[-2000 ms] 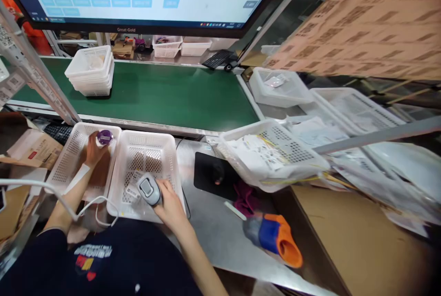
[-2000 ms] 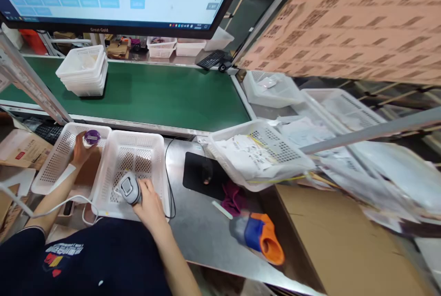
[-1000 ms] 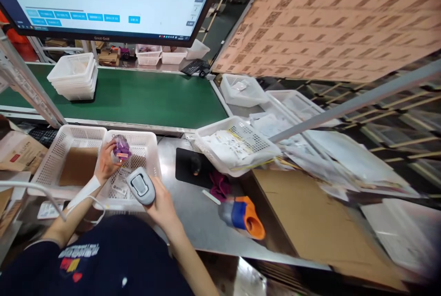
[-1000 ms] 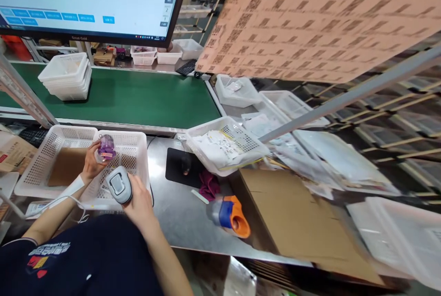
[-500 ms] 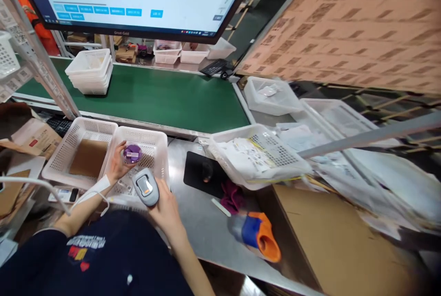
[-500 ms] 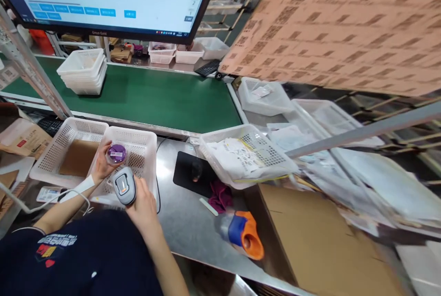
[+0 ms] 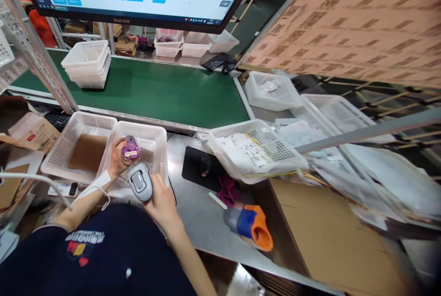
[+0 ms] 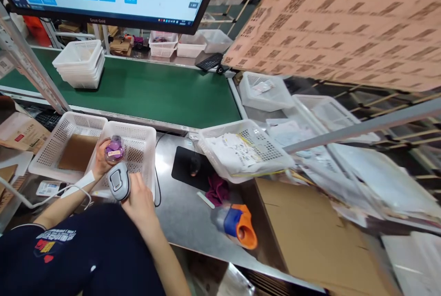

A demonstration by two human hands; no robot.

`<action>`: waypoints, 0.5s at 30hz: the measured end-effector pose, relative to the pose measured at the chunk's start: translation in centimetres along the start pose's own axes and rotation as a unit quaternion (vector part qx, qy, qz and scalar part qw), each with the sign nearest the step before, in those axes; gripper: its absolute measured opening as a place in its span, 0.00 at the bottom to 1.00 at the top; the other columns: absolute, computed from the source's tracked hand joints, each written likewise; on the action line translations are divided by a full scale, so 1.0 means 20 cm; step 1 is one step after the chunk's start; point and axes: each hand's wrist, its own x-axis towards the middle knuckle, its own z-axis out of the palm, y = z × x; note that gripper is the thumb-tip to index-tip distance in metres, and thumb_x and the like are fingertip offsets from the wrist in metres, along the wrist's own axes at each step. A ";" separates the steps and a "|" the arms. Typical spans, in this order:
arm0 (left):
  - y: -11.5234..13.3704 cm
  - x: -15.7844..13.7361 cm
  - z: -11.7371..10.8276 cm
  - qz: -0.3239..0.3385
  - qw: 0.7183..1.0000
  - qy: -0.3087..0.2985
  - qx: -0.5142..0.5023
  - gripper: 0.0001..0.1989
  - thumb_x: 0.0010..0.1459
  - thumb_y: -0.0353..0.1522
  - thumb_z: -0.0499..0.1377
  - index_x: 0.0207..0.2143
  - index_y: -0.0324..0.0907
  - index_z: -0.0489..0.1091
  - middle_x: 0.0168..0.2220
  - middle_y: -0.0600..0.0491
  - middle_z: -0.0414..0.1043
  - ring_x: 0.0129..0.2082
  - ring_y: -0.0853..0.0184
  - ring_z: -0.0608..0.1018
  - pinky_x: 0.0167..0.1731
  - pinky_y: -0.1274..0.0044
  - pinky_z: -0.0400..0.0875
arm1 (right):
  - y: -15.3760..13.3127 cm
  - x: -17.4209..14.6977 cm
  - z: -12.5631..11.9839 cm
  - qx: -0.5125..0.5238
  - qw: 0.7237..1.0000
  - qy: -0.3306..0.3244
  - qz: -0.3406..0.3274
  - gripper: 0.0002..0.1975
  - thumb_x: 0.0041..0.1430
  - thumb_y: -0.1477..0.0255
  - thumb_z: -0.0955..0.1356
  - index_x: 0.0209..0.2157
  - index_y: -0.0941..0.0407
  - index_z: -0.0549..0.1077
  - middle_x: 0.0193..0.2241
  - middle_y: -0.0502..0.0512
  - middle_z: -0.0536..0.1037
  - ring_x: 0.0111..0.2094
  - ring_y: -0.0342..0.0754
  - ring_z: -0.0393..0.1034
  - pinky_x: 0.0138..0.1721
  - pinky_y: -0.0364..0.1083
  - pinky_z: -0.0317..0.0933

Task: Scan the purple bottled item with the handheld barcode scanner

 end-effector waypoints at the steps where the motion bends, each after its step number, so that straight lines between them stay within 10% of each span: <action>1: 0.00 0.00 0.00 0.005 1.000 0.003 -0.009 0.43 0.63 0.47 0.77 0.73 0.48 0.64 0.64 0.36 0.74 0.63 0.43 0.82 0.59 0.50 0.86 | -0.01 0.00 0.00 -0.004 1.000 -0.002 0.002 0.16 0.57 0.76 0.69 0.47 0.52 0.68 0.44 0.56 0.74 0.39 0.56 0.74 0.36 0.49 0.59; 9: -0.06 -0.05 0.02 0.028 0.999 -0.007 -0.019 0.30 0.69 0.44 0.71 0.68 0.51 0.66 0.67 0.37 0.75 0.73 0.44 0.76 0.71 0.41 0.74 | -0.04 -0.03 -0.01 -0.015 1.000 0.003 -0.004 0.16 0.54 0.78 0.68 0.44 0.51 0.66 0.42 0.55 0.74 0.37 0.55 0.73 0.34 0.48 0.56; 15: -0.11 -0.07 -0.02 0.178 0.983 -0.031 0.023 0.13 0.72 0.37 0.67 0.57 0.53 0.76 0.59 0.44 0.82 0.68 0.44 0.80 0.70 0.37 0.73 | 0.01 -0.09 0.02 0.065 0.997 0.040 -0.010 0.11 0.56 0.74 0.68 0.41 0.51 0.66 0.39 0.54 0.74 0.35 0.52 0.72 0.33 0.47 0.61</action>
